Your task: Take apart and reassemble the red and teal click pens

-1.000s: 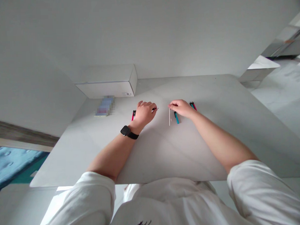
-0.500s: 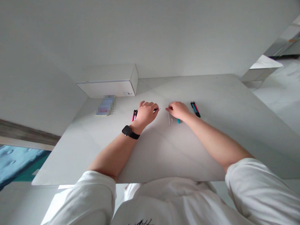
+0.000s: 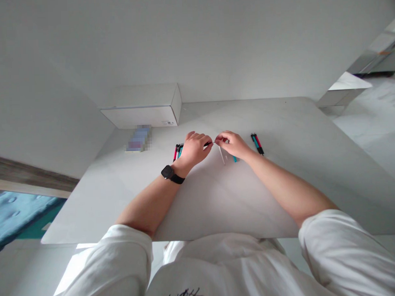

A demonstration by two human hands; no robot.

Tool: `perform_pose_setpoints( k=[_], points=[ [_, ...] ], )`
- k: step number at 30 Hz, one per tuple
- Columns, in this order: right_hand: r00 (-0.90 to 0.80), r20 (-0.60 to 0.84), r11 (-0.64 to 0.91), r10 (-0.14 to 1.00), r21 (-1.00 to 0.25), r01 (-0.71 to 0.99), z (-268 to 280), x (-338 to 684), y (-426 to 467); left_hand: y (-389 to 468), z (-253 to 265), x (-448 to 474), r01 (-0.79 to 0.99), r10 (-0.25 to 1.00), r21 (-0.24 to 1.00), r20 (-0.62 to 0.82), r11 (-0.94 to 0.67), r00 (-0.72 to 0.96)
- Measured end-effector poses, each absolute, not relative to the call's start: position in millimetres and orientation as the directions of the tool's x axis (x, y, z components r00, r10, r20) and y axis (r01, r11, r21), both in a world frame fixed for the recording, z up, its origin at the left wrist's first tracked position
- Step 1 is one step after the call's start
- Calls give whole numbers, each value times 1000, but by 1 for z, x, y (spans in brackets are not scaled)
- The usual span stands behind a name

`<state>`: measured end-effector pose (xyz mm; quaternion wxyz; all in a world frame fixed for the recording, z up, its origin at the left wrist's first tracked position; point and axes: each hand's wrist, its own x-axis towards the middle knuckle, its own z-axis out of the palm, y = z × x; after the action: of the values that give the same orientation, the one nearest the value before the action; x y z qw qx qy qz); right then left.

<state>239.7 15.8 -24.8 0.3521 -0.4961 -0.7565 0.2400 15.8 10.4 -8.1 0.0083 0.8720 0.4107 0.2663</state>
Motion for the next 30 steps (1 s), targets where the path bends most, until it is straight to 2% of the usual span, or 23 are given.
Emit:
perform_pose_setpoints(
  k=[7,12,15,17,24,30],
  points=[
    [-221,254,332,942,-804,493,-26,236,15,6,-4,19,679,699,256,486,-688,525],
    [-196,259,323,946,-809,491,-24,239,15,9,-5,16,692,712,254,468,-676,524],
    [-207,315,376,926,-751,543,-23,244,16,15,-7,11,739,736,229,474,-633,483],
    [-274,320,421,907,-698,579,-23,248,16,19,-7,7,765,750,220,479,-605,455],
    [-490,205,517,847,-534,670,-37,245,13,20,-7,5,792,771,197,450,-578,451],
    [-537,196,565,820,-425,707,-43,242,12,19,-9,6,777,749,183,467,-603,471]
  ],
)
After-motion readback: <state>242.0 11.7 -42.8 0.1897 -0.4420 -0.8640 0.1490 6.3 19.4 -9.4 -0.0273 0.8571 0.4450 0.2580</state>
